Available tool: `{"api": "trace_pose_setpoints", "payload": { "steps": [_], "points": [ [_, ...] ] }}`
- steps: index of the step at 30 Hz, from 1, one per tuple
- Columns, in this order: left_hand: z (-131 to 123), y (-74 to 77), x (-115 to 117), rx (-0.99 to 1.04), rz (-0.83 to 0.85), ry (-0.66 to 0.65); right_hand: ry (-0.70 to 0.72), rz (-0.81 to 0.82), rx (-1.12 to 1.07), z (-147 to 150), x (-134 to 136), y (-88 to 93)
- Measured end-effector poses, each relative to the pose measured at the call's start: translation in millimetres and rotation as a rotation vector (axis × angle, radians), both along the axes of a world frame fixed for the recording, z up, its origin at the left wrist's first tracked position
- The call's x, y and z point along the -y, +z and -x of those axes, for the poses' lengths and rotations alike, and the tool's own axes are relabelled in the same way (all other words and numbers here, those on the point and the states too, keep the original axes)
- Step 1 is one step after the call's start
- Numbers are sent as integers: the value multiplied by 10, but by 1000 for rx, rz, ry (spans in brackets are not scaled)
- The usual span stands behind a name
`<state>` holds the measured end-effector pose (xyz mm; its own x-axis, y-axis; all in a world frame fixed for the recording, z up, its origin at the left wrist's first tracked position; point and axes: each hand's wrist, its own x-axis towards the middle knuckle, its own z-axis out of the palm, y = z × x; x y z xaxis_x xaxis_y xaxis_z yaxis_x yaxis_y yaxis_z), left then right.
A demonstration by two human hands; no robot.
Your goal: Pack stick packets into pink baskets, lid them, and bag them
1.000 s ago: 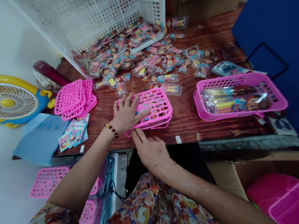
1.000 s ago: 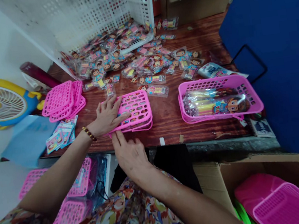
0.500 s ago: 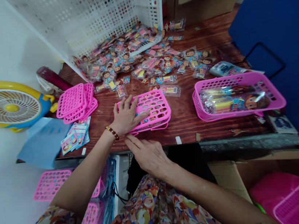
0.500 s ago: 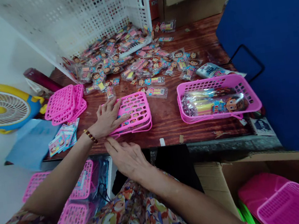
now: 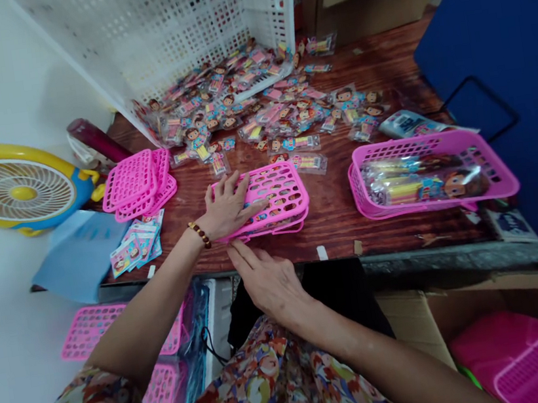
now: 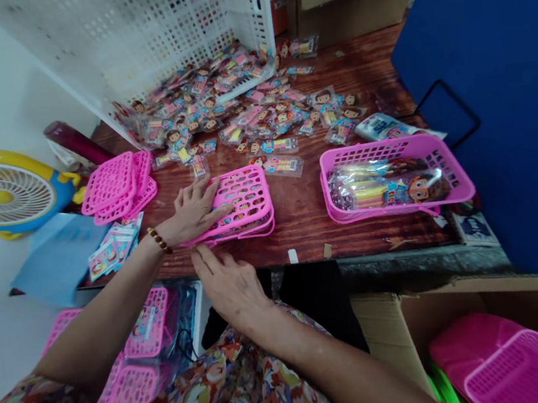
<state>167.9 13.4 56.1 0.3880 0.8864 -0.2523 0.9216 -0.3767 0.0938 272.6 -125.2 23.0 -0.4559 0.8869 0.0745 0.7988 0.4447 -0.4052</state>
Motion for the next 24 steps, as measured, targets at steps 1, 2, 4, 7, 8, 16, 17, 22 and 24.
{"api": "trace_pose_setpoints", "payload": {
  "steps": [1, 2, 4, 7, 8, 16, 17, 22, 24],
  "points": [
    [-3, 5, -3, -2, -1, 4, -10, 9, 14, 24, 2, 0],
    [-4, 7, -7, -5, -4, 9, -25, 20, 28, 51, 2, -2],
    [-3, 6, -20, -11, -2, 12, -56, 39, 54, 108, 5, -8],
    [8, -6, -37, -16, 0, -3, -84, 48, 74, 181, 11, -1],
    [13, -12, -40, -16, -4, -9, -95, 46, 78, 194, 10, 9],
    [36, -74, -6, -9, -74, -23, -10, 71, -65, -81, -92, 18],
    [35, -80, -2, -6, -87, -25, -28, 59, -95, -138, -85, -6],
    [31, -112, 16, 2, -130, -27, -215, -13, -128, -338, 5, -136],
    [35, -132, 23, 4, -157, -32, -240, -7, -93, -366, 2, -159]
  ]
}}
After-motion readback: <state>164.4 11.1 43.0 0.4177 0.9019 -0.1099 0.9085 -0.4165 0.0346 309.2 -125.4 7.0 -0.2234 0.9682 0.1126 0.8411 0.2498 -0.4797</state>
